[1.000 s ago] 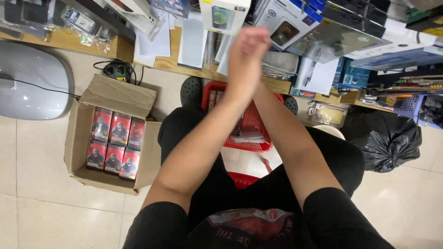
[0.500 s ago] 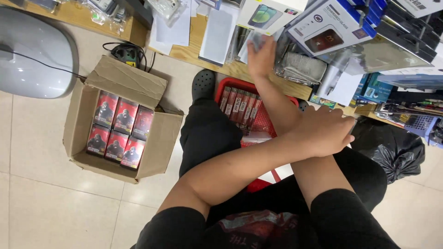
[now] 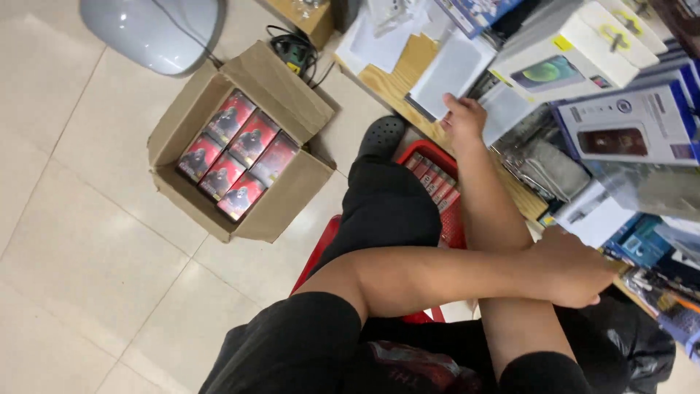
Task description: The person wipes a smartphone screen with a cloth, removes a device from a white sleeve, and touches the screen surface with their hands.
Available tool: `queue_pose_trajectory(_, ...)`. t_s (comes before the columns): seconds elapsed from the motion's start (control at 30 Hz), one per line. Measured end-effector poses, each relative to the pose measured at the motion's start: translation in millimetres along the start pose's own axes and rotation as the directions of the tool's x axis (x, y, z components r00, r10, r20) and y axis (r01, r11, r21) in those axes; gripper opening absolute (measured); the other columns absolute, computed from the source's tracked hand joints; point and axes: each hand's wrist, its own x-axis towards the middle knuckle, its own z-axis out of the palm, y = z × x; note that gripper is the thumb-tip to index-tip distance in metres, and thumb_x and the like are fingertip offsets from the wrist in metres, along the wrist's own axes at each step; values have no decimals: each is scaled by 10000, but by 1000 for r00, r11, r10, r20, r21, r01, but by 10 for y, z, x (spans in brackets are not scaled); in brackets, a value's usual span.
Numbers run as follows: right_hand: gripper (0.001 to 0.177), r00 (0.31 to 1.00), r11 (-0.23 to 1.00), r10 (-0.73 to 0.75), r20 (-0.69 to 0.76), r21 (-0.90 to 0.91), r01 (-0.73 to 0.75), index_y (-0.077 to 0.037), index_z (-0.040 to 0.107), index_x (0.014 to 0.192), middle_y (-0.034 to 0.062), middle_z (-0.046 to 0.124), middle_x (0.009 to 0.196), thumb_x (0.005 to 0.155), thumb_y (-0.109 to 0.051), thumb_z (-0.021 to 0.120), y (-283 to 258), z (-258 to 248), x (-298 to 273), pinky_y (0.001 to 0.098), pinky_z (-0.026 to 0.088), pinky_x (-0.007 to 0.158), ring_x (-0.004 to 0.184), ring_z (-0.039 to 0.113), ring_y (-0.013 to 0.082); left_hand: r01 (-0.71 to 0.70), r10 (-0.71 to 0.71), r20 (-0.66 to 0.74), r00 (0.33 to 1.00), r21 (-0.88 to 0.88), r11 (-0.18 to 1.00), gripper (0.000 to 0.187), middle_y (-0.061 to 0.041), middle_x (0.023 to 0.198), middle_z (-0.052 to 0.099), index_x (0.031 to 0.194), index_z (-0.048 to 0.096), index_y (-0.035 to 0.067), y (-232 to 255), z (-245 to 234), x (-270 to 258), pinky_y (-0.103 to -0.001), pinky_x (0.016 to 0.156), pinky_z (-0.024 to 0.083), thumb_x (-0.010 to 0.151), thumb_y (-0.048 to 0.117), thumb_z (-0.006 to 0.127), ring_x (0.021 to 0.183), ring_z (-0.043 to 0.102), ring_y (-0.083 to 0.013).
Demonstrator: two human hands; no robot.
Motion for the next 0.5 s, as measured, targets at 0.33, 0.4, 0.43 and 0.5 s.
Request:
queue_pose_trajectory(0.33,127,993,994,111,-48,-5,-111,-52,686,925,88,653,721,904,-2,801,-394,-182,-409,259,545,520,610,614,167,-62,64,208,976,-15,998,382,12,1206,738,1196,650,253,19,-152,42,-527,788,572,915,485,535,1092,724,-279)
queue_pose_trajectory(0.4,118,996,997,73,-46,-13,-74,-63,694,887,92,652,693,904,-13,799,-326,-238,-316,252,510,471,577,620,167,-36,38,169,985,-14,999,419,9,1272,745,1221,654,274,20,-185,17,-562,854,567,883,508,574,1190,713,-308)
queue_pose_trajectory(0.43,98,997,998,59,-44,-35,-61,-73,688,894,74,659,727,912,-23,771,-311,-259,-283,256,513,491,601,616,159,-67,68,208,976,-14,998,380,14,1168,747,1199,646,248,9,-204,22,-507,769,576,920,484,538,1041,731,-265)
queue_pose_trajectory(0.5,81,997,997,47,-56,-53,-50,-83,682,901,56,666,761,920,-32,742,-310,-252,-293,260,515,512,625,613,151,-108,109,254,961,-18,994,350,20,1064,750,1177,638,222,-7,-197,26,-452,684,584,958,459,501,893,749,-223)
